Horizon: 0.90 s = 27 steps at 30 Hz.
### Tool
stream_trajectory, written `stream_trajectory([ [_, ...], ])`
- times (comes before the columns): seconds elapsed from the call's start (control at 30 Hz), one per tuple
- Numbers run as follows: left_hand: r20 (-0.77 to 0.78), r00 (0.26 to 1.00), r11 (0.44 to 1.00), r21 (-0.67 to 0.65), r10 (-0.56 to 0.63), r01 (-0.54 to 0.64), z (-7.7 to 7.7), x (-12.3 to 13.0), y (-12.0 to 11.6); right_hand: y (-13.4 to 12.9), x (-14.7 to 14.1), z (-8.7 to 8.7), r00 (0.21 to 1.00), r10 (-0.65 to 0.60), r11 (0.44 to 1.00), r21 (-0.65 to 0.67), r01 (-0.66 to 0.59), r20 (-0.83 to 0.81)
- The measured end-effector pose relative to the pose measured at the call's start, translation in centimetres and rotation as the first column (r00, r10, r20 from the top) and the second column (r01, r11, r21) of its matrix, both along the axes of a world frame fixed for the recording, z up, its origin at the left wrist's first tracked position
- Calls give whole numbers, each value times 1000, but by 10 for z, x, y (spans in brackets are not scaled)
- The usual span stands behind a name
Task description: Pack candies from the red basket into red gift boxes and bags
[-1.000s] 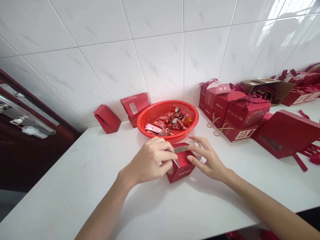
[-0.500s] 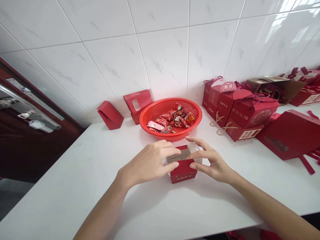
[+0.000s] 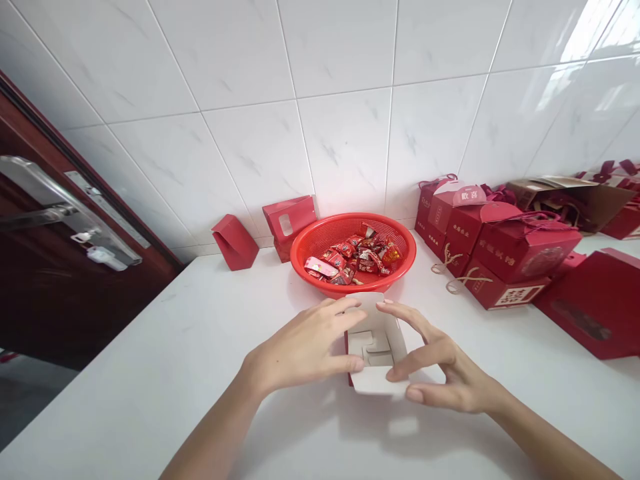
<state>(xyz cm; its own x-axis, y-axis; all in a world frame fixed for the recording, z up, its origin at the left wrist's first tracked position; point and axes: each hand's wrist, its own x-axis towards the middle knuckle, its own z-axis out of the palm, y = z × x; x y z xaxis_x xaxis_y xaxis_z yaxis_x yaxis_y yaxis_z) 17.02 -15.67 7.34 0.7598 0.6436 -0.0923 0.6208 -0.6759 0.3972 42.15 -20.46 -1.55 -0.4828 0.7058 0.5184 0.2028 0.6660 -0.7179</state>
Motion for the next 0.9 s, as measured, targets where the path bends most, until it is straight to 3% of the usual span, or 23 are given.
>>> stream_trajectory([
  [0.17, 41, 999, 999, -37, -4, 5, 1, -2, 1, -3, -2, -1, 998, -63, 998, 31, 62, 31],
  [0.4, 30, 999, 986, -165, 33, -28, 10, -9, 8, -2, 8, -3, 943, -169, 982, 127, 137, 288],
  [0.53, 14, 997, 964, -257, 78, -71, 10, -18, 14, 2, 15, -6, 905, -209, 978, 90, 189, 370],
  [0.7, 35, 992, 906, -411, 120, -96, -1, -29, 30, 7, 16, -15, 864, -237, 967, 19, 256, 444],
  [0.9, 11, 995, 903, -421, 97, -84, -7, -31, 43, 13, 11, -24, 859, -203, 951, -115, 288, 470],
])
